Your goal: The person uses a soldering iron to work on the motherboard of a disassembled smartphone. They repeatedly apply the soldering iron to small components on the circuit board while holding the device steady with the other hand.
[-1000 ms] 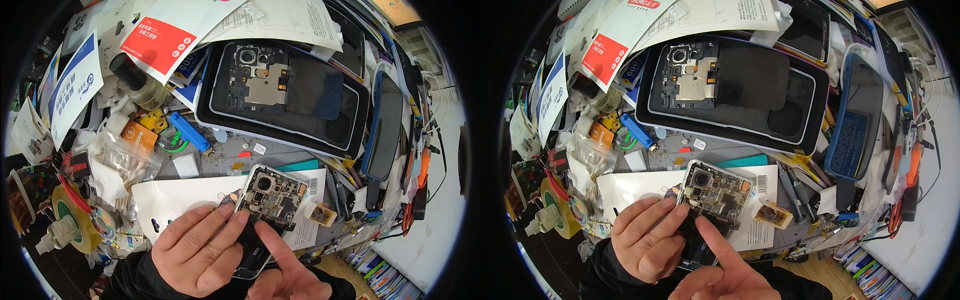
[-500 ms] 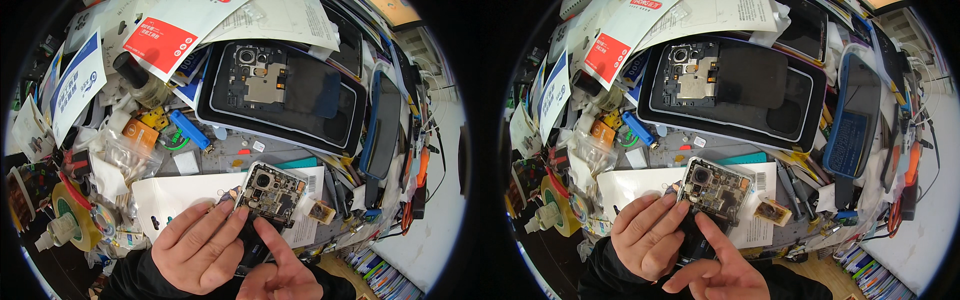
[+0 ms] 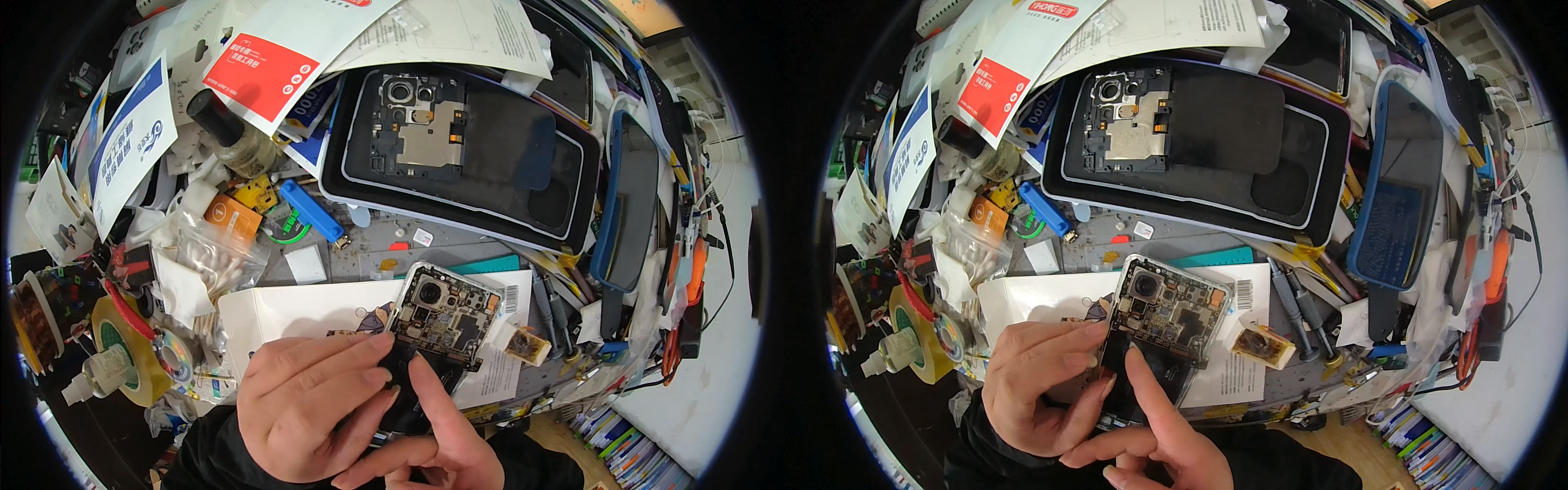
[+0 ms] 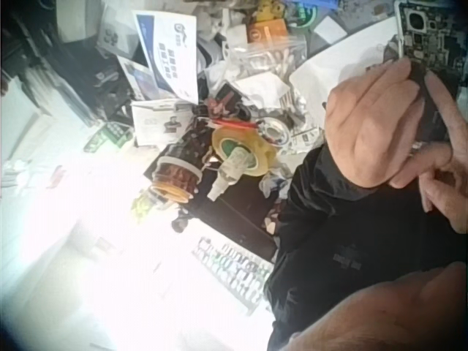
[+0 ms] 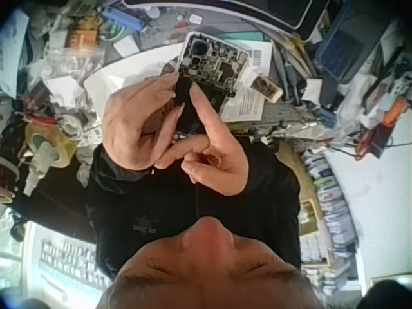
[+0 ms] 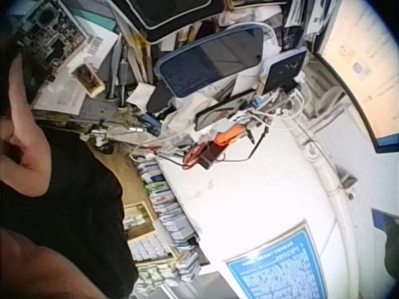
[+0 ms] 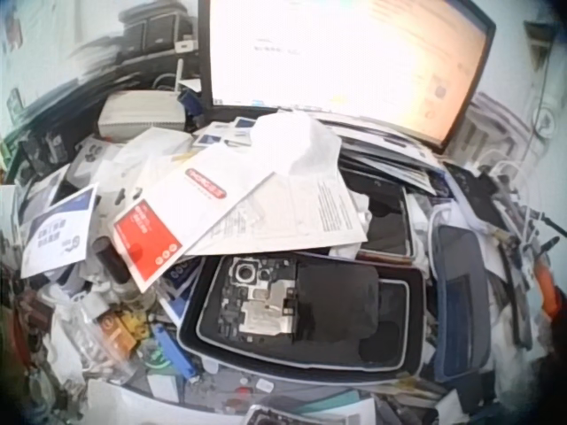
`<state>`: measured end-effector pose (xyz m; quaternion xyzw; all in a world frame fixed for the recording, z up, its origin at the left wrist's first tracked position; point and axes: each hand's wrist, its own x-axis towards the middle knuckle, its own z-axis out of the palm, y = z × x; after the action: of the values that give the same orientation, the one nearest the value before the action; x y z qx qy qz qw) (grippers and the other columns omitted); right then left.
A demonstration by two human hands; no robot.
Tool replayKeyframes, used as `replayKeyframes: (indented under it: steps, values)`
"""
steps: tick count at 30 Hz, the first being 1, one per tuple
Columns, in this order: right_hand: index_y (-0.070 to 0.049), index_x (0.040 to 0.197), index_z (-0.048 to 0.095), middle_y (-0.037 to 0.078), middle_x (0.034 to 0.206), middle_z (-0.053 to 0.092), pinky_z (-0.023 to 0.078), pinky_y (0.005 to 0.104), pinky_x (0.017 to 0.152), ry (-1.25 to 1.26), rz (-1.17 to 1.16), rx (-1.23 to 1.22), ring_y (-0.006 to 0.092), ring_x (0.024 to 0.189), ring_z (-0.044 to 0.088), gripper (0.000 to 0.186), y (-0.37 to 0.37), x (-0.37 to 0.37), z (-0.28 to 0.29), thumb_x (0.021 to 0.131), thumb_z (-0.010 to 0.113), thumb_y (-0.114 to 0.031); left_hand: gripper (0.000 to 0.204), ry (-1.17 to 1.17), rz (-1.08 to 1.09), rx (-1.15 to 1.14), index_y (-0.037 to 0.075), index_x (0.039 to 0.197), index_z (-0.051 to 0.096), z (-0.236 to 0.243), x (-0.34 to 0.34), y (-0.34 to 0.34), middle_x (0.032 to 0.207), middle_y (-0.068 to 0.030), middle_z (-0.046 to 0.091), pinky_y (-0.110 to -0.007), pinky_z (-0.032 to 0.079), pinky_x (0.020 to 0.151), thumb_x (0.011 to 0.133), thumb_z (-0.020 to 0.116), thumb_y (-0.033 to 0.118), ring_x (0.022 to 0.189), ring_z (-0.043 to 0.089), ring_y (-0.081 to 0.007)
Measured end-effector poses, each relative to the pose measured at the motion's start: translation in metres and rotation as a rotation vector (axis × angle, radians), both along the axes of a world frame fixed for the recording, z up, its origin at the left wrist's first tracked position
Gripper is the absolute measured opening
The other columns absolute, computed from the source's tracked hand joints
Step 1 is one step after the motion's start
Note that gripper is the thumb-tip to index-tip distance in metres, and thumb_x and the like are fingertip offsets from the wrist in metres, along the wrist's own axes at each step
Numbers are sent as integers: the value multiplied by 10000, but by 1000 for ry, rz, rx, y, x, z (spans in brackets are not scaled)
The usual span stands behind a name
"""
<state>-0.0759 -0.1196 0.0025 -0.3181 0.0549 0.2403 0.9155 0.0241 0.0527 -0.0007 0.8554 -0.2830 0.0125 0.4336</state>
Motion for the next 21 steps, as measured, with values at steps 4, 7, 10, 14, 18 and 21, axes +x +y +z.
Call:
replayKeyframes:
  steps: [4, 7, 10, 14, 18, 21]
  values:
    - [-144, 1690, -147, 169, 1147, 734, 429, 216, 669, -17, 38, -77, 46, 691, 551, 953, -2, 5, 4, 1047, 543, -8, 517, -2, 22, 8, 37, 1165, 622, -2, 2, -6, 1104, -152, 778, -367, 553, 808, 709, 839, -74, 900, 720, -289]
    - [-106, 1691, -127, 138, 1075, 739, 430, 221, 666, -39, 120, -223, 48, 691, 554, 943, -11, 6, 7, 1047, 557, -20, 521, 0, 37, 9, 29, 1175, 629, -4, 4, -10, 1088, -142, 782, -360, 556, 784, 711, 835, -88, 883, 714, -286]
    - [-77, 1692, -100, 113, 1014, 740, 439, 227, 660, -106, 170, -275, 57, 684, 562, 933, -17, 8, 5, 1047, 572, -35, 509, -34, 58, 18, 24, 1166, 633, -5, 6, -14, 1063, -134, 786, -347, 559, 756, 715, 833, -103, 872, 709, -278]
    - [-44, 1692, -58, 91, 973, 737, 450, 229, 665, -102, 142, -302, 59, 683, 571, 920, -20, 7, 7, 1039, 590, -37, 506, -15, 36, 56, 16, 1180, 632, -2, 6, -14, 1040, -133, 787, -337, 561, 745, 728, 804, -132, 867, 706, -273]
    - [11, 1672, 143, 102, 963, 741, 454, 233, 631, -140, 149, -390, 74, 656, 587, 798, -35, 7, 12, 1019, 600, -14, 478, 78, 72, 25, -8, 1194, 626, -2, 5, -12, 1004, -136, 792, -337, 557, 776, 758, 772, -139, 884, 707, -258]
    - [41, 1613, 330, 121, 949, 745, 467, 255, 586, -271, 161, -473, 113, 619, 605, 676, -46, 10, 8, 996, 604, 4, 450, 148, 110, -62, -35, 1204, 619, -5, 4, -13, 959, -147, 797, -334, 549, 812, 784, 745, -138, 890, 708, -245]
